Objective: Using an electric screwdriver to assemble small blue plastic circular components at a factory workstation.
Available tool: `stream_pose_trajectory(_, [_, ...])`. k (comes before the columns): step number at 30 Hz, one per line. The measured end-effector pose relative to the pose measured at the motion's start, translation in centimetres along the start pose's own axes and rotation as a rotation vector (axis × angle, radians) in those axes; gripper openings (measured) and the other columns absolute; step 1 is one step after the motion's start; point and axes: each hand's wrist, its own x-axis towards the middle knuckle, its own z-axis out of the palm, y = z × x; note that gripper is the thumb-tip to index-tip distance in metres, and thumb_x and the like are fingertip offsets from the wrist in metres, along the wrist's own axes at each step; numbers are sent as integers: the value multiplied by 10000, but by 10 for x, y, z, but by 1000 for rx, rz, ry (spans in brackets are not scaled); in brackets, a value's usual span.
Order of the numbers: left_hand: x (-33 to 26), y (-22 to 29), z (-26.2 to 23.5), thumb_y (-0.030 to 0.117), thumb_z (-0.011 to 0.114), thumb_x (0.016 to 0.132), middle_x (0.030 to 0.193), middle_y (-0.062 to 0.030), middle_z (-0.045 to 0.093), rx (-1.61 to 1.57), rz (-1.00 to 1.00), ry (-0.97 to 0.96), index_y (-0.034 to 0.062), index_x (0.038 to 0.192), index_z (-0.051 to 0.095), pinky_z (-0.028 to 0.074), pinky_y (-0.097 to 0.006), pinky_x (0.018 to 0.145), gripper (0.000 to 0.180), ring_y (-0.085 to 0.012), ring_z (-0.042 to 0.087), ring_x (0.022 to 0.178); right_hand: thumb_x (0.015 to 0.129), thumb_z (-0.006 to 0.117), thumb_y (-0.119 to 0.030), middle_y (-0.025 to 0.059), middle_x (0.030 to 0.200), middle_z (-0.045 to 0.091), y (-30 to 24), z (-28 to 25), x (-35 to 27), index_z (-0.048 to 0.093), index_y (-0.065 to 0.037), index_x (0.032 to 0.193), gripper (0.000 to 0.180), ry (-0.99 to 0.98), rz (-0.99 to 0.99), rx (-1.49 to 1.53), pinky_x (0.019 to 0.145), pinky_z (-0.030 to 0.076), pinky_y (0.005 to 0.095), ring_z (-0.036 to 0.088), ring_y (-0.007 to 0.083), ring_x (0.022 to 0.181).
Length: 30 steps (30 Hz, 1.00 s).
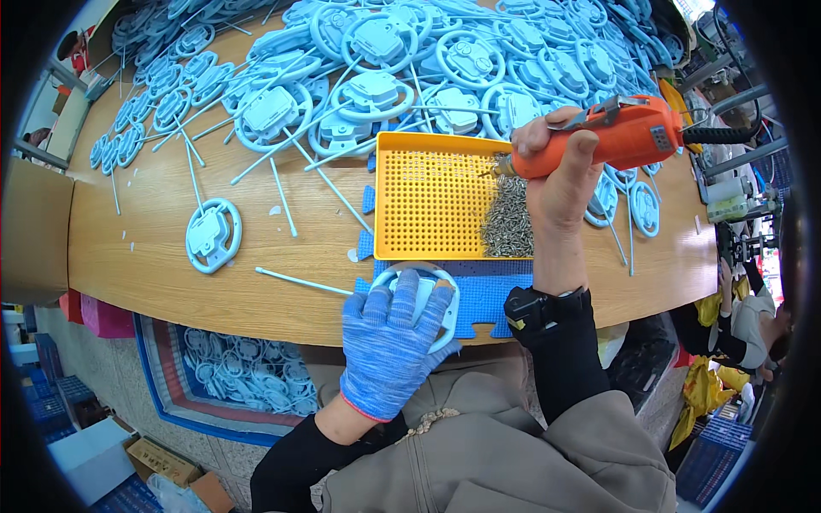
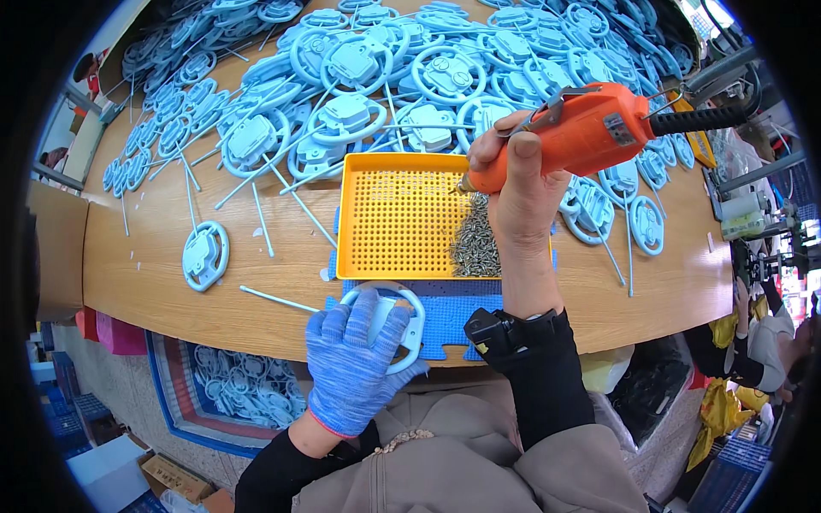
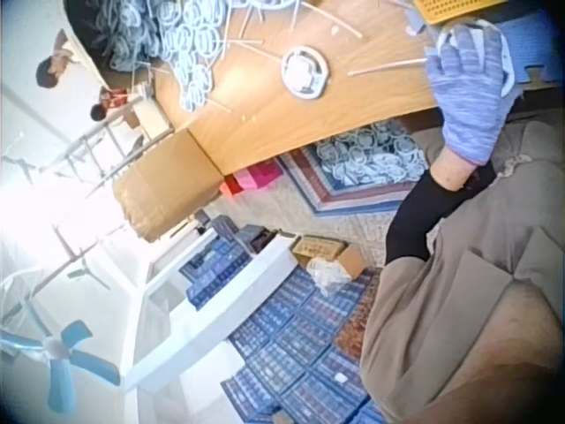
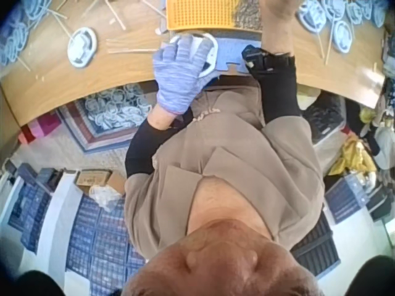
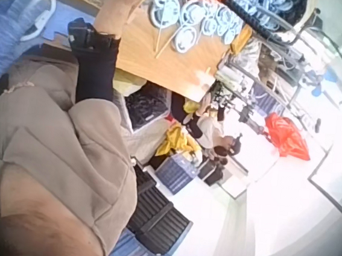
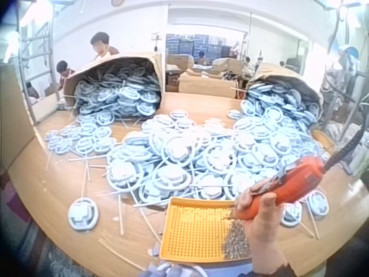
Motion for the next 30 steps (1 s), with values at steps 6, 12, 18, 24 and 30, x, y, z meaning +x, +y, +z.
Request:
stream_pose_trajectory(6, [1, -12, -9, 379, 788, 670, 1181, -202, 571, -138, 15, -94, 145, 1234, 586, 423, -465, 827, 643, -361, 549, 959, 787, 685, -600, 19, 681, 517, 0, 3, 0, 538, -88, 939, 554, 31, 48, -121, 667, 437, 359, 508, 165, 633])
stream_pose_trajectory(12, [5, -23, -11, 329, 813, 643, 1154, -184, 591, -209, 36, -99, 97, 1237, 575, 434, -441, 784, 680, -357, 577, 886, 791, 689, -587, 23, 683, 523, 4, 3, 0, 536, -89, 942, 542, 23, 47, -125, 655, 446, 357, 518, 168, 627])
stream_pose_trajectory(18, [4, -10, -7, 327, 811, 638, 1169, -157, 593, -219, -56, -57, 90, 1244, 573, 433, -428, 774, 693, -339, 574, 878, 747, 689, -641, 33, 710, 525, -6, 6, -2, 545, -72, 961, 625, 57, 36, -178, 663, 450, 365, 509, 176, 632])
stream_pose_trajectory(24, [4, -4, -3, 392, 844, 565, 1106, -113, 617, -193, -138, -27, 74, 1215, 578, 392, -450, 817, 771, -322, 565, 890, 722, 602, -739, 1, 700, 499, -69, 40, -16, 554, -80, 974, 708, -6, 28, -55, 624, 429, 337, 472, 135, 601])
stream_pose_trajectory(30, [6, -1, 5, 385, 845, 601, 1023, -94, 620, -184, -125, 75, 42, 1245, 551, 347, -449, 881, 787, -293, 562, 924, 706, 508, -793, -14, 666, 478, -76, 55, -76, 506, -82, 974, 759, -265, 180, -24, 549, 419, 285, 483, 118, 574])
